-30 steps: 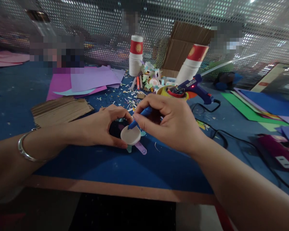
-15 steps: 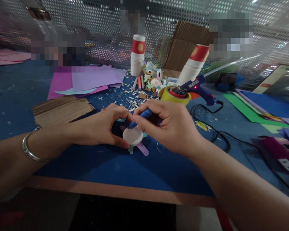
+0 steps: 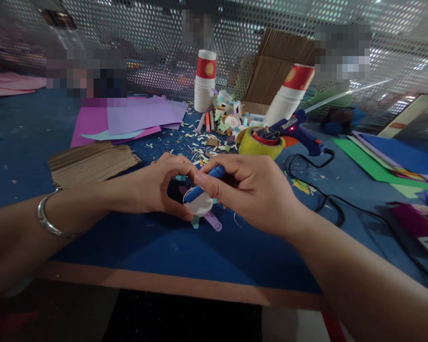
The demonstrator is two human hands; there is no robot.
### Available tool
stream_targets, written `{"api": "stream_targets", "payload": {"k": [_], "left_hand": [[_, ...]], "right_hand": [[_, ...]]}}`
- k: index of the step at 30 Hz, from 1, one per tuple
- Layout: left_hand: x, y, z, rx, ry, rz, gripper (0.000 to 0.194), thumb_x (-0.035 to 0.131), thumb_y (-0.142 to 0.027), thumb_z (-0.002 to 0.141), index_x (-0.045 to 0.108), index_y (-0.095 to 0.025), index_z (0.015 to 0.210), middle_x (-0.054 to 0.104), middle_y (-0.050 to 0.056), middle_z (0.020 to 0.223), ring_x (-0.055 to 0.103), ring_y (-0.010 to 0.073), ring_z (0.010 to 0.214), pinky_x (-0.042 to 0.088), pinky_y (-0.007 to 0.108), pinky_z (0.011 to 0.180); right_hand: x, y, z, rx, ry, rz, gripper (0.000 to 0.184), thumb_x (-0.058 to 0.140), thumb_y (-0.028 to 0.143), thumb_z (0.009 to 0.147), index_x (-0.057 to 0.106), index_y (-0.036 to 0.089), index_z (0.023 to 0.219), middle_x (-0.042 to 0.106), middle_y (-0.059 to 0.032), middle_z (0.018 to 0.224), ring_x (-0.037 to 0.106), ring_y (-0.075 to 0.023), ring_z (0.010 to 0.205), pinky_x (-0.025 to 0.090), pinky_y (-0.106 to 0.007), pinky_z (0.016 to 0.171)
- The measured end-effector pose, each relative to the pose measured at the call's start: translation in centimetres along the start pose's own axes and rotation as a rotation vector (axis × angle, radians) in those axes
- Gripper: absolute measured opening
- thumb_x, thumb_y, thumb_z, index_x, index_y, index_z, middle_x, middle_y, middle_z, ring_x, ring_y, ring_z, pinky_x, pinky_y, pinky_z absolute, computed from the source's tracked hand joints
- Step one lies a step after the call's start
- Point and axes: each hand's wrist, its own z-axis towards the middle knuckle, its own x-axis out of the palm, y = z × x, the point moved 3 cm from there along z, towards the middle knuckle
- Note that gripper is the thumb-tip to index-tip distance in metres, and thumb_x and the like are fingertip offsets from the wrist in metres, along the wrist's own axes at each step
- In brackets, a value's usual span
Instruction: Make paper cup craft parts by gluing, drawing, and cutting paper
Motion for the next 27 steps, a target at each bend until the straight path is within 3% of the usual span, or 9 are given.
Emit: {"api": "stream_targets", "payload": {"k": [4,8,14,18,23,27], "left_hand": [[0.0,-0.1,0.0,-0.007,-0.007,0.017,0.057,0.083,-0.064,0.062,0.069,-0.029,0.105,0.059,0.007,0.113,0.045,0.0354,0.115,0.036,0.055,0.098],[-0.1,-0.2,0.0,-0.010,-0.001,0.029,0.058,0.084,-0.062,0.061,0.069,-0.030,0.107,0.059,0.008,0.117,0.043,0.0361,0.117,0.036,0.055,0.097],[-0.1,-0.3,0.0,0.006,-0.008,0.037,0.060,0.082,-0.063,0.062,0.070,-0.029,0.110,0.061,0.007,0.117,0.043,0.0353,0.118,0.034,0.053,0.098],[-0.1,-0.4,0.0,0.002,-0.014,0.053,0.061,0.083,-0.062,0.061,0.071,-0.027,0.110,0.062,0.007,0.118,0.044,0.0349,0.117,0.034,0.051,0.097],[0.0,-0.5,0.1,-0.010,-0.008,0.087,0.059,0.084,-0.061,0.060,0.071,-0.029,0.108,0.063,0.007,0.118,0.043,0.0355,0.119,0.034,0.050,0.097],[0.0,-0.4,0.2,0.005,-0.013,0.098,0.059,0.083,-0.062,0.061,0.071,-0.028,0.108,0.064,0.008,0.117,0.044,0.0355,0.118,0.035,0.050,0.096]], "right_hand": [[-0.1,0.0,-0.1,0.012,0.032,0.017,0.026,0.069,0.042,0.093,0.071,0.022,0.077,0.062,0.0026,0.057,0.054,-0.0098,0.044,0.035,-0.026,0.040],[-0.1,0.1,-0.1,-0.007,-0.017,-0.059,0.022,0.066,0.038,0.095,0.073,0.025,0.080,0.062,0.0023,0.057,0.055,-0.0116,0.045,0.037,-0.028,0.042],[-0.1,0.4,-0.2,-0.212,-0.074,-0.225,0.008,0.068,0.029,0.094,0.072,0.025,0.087,0.073,0.0013,0.073,0.066,-0.0135,0.059,0.045,-0.027,0.051],[-0.5,0.4,-0.4,-0.277,-0.065,-0.319,0.010,0.064,0.028,0.096,0.070,0.028,0.088,0.075,0.0003,0.078,0.070,-0.0169,0.068,0.049,-0.030,0.060],[-0.9,0.9,-0.5,-0.414,-0.010,-0.445,0.013,0.061,0.026,0.097,0.068,0.024,0.087,0.074,-0.0019,0.076,0.069,-0.0171,0.069,0.046,-0.030,0.060],[-1.3,1.2,-0.5,-0.382,0.005,-0.428,0.020,0.059,0.028,0.098,0.066,0.023,0.080,0.073,-0.0024,0.071,0.067,-0.0171,0.064,0.043,-0.031,0.056]]}}
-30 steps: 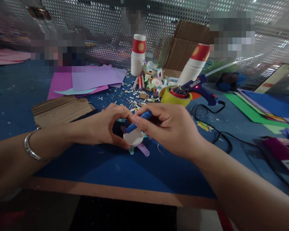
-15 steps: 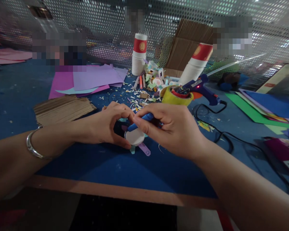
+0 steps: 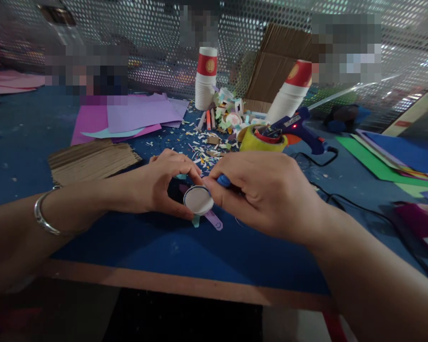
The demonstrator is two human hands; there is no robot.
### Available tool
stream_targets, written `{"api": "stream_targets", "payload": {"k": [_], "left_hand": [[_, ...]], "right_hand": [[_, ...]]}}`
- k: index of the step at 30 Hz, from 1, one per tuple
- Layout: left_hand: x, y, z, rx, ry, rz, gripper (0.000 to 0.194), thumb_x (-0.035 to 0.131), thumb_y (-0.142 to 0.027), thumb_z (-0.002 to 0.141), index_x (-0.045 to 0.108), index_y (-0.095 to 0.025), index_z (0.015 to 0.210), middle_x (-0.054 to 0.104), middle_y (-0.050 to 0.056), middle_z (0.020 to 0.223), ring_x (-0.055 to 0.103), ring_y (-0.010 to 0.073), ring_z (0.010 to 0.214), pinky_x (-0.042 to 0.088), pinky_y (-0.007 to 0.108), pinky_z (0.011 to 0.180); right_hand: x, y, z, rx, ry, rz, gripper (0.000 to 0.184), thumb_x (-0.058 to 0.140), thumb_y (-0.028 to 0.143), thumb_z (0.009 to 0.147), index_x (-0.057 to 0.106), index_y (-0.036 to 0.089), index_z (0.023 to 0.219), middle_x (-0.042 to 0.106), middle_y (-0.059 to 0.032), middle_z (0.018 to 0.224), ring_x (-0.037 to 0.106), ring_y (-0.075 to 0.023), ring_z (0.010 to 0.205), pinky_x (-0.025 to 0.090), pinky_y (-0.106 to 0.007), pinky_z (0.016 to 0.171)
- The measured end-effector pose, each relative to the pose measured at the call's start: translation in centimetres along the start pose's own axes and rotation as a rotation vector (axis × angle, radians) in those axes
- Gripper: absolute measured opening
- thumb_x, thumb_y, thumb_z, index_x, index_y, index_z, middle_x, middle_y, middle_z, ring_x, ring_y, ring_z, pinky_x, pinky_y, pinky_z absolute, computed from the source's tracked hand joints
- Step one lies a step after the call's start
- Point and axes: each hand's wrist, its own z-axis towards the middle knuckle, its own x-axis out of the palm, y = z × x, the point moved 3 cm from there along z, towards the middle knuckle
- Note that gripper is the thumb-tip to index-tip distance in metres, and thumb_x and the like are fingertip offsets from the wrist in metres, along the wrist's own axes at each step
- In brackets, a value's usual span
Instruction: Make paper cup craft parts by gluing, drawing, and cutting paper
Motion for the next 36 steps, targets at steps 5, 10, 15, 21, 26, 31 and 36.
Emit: {"api": "stream_targets", "payload": {"k": [5,10,15,21,26,31,36], "left_hand": [[-0.1,-0.1,0.1,0.023,0.000,0.003,0.059,0.082,-0.063,0.062,0.070,-0.028,0.108,0.065,0.007,0.117,0.044,0.0362,0.119,0.034,0.052,0.098],[-0.1,-0.1,0.2,0.014,-0.011,-0.002,0.058,0.083,-0.062,0.062,0.070,-0.027,0.106,0.064,0.008,0.116,0.045,0.0366,0.120,0.034,0.053,0.100],[0.2,0.1,0.3,0.025,-0.028,-0.026,0.058,0.083,-0.063,0.060,0.071,-0.027,0.104,0.065,0.008,0.114,0.045,0.0364,0.117,0.034,0.054,0.100],[0.1,0.3,0.3,0.016,-0.012,-0.032,0.061,0.083,-0.064,0.059,0.070,-0.027,0.106,0.064,0.007,0.110,0.045,0.0363,0.116,0.033,0.052,0.098],[-0.1,0.2,0.2,0.021,-0.009,-0.026,0.061,0.084,-0.062,0.058,0.071,-0.026,0.106,0.063,0.006,0.106,0.045,0.0350,0.115,0.032,0.047,0.096],[0.0,0.0,0.2,0.012,-0.003,-0.003,0.062,0.084,-0.062,0.057,0.071,-0.026,0.106,0.063,0.007,0.108,0.045,0.0345,0.114,0.032,0.045,0.093],[0.1,0.1,0.2,0.023,-0.011,-0.001,0.061,0.084,-0.062,0.058,0.071,-0.026,0.105,0.063,0.006,0.110,0.046,0.0342,0.114,0.032,0.046,0.093]], "right_hand": [[-0.2,-0.1,0.1,0.083,0.009,0.065,0.025,0.060,0.028,0.096,0.064,0.023,0.072,0.068,-0.0005,0.063,0.060,-0.0137,0.054,0.038,-0.029,0.050],[0.5,-0.5,0.3,0.185,-0.015,0.203,0.031,0.061,0.030,0.097,0.062,0.023,0.066,0.064,0.0011,0.059,0.058,-0.0118,0.051,0.036,-0.027,0.047],[1.5,-1.1,0.2,0.317,-0.020,0.355,0.033,0.063,0.038,0.097,0.066,0.022,0.068,0.060,0.0023,0.054,0.051,-0.0099,0.045,0.034,-0.027,0.043],[1.8,-1.4,0.0,0.354,-0.083,0.433,0.027,0.070,0.041,0.093,0.071,0.020,0.075,0.058,0.0041,0.052,0.050,-0.0083,0.042,0.033,-0.025,0.040],[1.4,-1.5,-0.1,0.352,-0.184,0.259,0.025,0.066,0.034,0.095,0.070,0.020,0.073,0.062,0.0027,0.055,0.053,-0.0095,0.044,0.034,-0.027,0.043],[1.7,-1.3,0.1,0.281,-0.157,0.172,0.025,0.065,0.029,0.095,0.067,0.022,0.071,0.063,0.0028,0.055,0.057,-0.0105,0.047,0.036,-0.026,0.045],[1.6,-1.0,0.2,0.209,-0.172,0.127,0.022,0.065,0.027,0.095,0.068,0.023,0.073,0.067,0.0040,0.060,0.058,-0.0094,0.049,0.040,-0.024,0.046]]}}
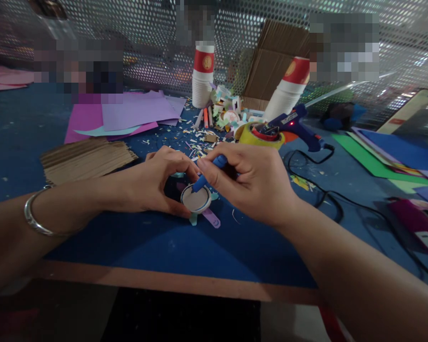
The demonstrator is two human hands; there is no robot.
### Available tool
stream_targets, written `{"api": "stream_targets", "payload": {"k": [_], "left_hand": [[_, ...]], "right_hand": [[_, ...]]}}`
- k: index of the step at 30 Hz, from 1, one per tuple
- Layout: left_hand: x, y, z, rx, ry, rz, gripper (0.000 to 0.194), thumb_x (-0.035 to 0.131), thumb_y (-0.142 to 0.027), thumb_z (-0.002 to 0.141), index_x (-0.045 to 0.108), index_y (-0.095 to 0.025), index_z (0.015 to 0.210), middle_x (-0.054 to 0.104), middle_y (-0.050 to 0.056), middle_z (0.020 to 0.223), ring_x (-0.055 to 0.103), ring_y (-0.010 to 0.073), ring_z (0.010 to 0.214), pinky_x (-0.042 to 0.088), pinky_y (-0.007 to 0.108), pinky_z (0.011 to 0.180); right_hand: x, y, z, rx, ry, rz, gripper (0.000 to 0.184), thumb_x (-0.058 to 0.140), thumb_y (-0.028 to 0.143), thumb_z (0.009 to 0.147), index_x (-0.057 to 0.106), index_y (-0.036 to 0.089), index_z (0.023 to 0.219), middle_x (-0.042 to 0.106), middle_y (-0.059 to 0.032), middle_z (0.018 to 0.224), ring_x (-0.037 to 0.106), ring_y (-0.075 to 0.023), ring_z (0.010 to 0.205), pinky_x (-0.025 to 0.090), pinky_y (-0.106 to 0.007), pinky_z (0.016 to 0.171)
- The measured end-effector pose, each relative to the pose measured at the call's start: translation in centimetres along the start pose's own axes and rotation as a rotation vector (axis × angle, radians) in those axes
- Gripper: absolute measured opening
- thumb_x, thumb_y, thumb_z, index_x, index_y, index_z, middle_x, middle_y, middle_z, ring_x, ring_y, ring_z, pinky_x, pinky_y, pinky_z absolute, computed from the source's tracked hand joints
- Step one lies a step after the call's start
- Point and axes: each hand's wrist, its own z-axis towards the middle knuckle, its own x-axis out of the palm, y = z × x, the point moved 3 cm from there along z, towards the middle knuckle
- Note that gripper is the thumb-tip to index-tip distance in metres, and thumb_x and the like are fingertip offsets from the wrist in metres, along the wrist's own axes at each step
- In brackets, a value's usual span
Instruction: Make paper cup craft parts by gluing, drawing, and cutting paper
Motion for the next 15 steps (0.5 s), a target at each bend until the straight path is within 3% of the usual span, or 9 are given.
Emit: {"api": "stream_targets", "payload": {"k": [15], "left_hand": [[0.21,0.23,0.12,-0.001,-0.018,-0.002,0.062,0.085,-0.059,0.058,0.072,-0.028,0.109,0.064,0.007,0.109,0.046,0.0356,0.114,0.034,0.051,0.095]], "right_hand": [[-0.10,0.68,-0.23,0.008,0.071,0.012,0.025,0.063,0.033,0.097,0.068,0.022,0.076,0.064,0.0025,0.057,0.055,-0.0101,0.047,0.035,-0.026,0.045]]}}
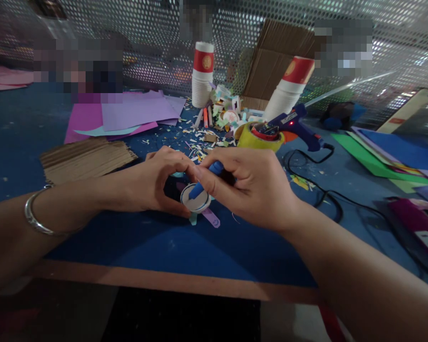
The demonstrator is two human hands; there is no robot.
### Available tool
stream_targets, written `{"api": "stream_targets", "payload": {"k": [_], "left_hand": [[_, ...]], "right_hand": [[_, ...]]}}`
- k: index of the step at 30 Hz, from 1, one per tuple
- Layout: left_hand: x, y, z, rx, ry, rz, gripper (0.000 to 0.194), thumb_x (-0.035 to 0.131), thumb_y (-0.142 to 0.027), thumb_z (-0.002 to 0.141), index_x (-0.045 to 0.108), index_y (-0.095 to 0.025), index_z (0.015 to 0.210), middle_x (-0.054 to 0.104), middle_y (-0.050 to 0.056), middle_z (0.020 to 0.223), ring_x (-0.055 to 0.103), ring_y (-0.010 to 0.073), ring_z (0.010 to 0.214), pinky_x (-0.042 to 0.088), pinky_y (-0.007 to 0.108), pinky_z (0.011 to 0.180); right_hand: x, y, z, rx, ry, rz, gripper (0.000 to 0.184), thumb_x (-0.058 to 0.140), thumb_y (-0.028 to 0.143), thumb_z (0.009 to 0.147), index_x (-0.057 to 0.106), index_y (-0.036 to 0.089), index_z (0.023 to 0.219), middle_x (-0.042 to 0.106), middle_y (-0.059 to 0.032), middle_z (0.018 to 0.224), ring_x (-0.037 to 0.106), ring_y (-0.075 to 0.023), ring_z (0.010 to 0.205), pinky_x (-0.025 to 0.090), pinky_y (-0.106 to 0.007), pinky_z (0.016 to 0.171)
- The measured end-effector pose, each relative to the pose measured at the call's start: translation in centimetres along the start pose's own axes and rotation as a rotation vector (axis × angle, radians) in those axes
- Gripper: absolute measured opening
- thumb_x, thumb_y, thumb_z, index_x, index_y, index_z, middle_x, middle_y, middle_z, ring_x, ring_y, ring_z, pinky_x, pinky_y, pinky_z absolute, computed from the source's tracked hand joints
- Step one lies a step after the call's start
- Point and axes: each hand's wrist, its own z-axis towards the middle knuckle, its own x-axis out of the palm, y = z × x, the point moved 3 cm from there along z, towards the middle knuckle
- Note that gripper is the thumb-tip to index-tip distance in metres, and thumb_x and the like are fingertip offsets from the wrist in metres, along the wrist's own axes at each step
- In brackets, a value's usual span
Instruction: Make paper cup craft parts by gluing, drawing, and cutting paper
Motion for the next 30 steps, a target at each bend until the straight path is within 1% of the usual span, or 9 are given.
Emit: {"api": "stream_targets", "payload": {"k": [6,12,16,19,24,26,30], "left_hand": [[-0.2,-0.2,-0.2,0.014,0.000,-0.010,0.056,0.084,-0.056,0.062,0.072,-0.027,0.109,0.064,0.007,0.112,0.046,0.0341,0.114,0.033,0.050,0.096],[-0.1,-0.3,-0.2,-0.002,0.015,-0.007,0.058,0.084,-0.058,0.061,0.071,-0.026,0.108,0.065,0.006,0.111,0.046,0.0331,0.114,0.031,0.048,0.097],[-0.1,-0.2,-0.2,-0.003,0.017,-0.016,0.057,0.085,-0.057,0.060,0.071,-0.026,0.106,0.066,0.006,0.111,0.047,0.0329,0.114,0.032,0.048,0.097],[-0.1,-0.3,-0.3,0.001,0.019,-0.015,0.058,0.085,-0.058,0.059,0.071,-0.026,0.105,0.066,0.007,0.111,0.048,0.0330,0.113,0.032,0.049,0.097],[-0.1,-0.5,-0.3,-0.010,0.026,-0.014,0.057,0.085,-0.057,0.060,0.072,-0.025,0.105,0.067,0.007,0.110,0.048,0.0332,0.112,0.033,0.049,0.097],[-0.1,-0.6,-0.2,-0.006,0.030,-0.008,0.057,0.085,-0.058,0.060,0.072,-0.025,0.104,0.067,0.006,0.108,0.049,0.0331,0.112,0.033,0.048,0.096],[-0.1,-0.6,-0.2,-0.001,0.036,-0.006,0.057,0.084,-0.058,0.060,0.073,-0.026,0.106,0.067,0.006,0.109,0.049,0.0333,0.113,0.033,0.046,0.095]], "right_hand": [[-0.3,0.0,-0.1,0.030,0.022,-0.026,0.022,0.063,0.031,0.097,0.068,0.023,0.076,0.064,0.0028,0.058,0.054,-0.0104,0.046,0.034,-0.027,0.045],[-0.3,-0.2,-0.2,-0.005,0.022,0.002,0.023,0.061,0.030,0.097,0.070,0.022,0.077,0.065,0.0023,0.056,0.056,-0.0101,0.047,0.033,-0.025,0.043],[-0.4,-0.4,0.0,-0.007,0.022,0.005,0.024,0.063,0.031,0.095,0.070,0.021,0.074,0.067,0.0009,0.058,0.060,-0.0117,0.051,0.036,-0.025,0.044],[-0.4,-0.5,0.0,0.007,0.029,0.005,0.023,0.064,0.027,0.094,0.070,0.021,0.072,0.068,0.0004,0.061,0.062,-0.0129,0.053,0.039,-0.026,0.047],[-0.7,-0.8,-0.1,-0.008,0.021,-0.017,0.022,0.065,0.026,0.093,0.069,0.021,0.072,0.066,0.0020,0.057,0.057,-0.0110,0.047,0.037,-0.026,0.044],[-0.8,-0.9,-0.1,0.003,0.021,-0.016,0.021,0.066,0.026,0.092,0.069,0.021,0.072,0.064,0.0030,0.054,0.054,-0.0102,0.044,0.035,-0.026,0.043],[-0.8,-1.3,-0.2,0.024,0.003,-0.004,0.020,0.068,0.027,0.091,0.069,0.022,0.072,0.061,0.0044,0.051,0.052,-0.0097,0.042,0.035,-0.026,0.044]]}}
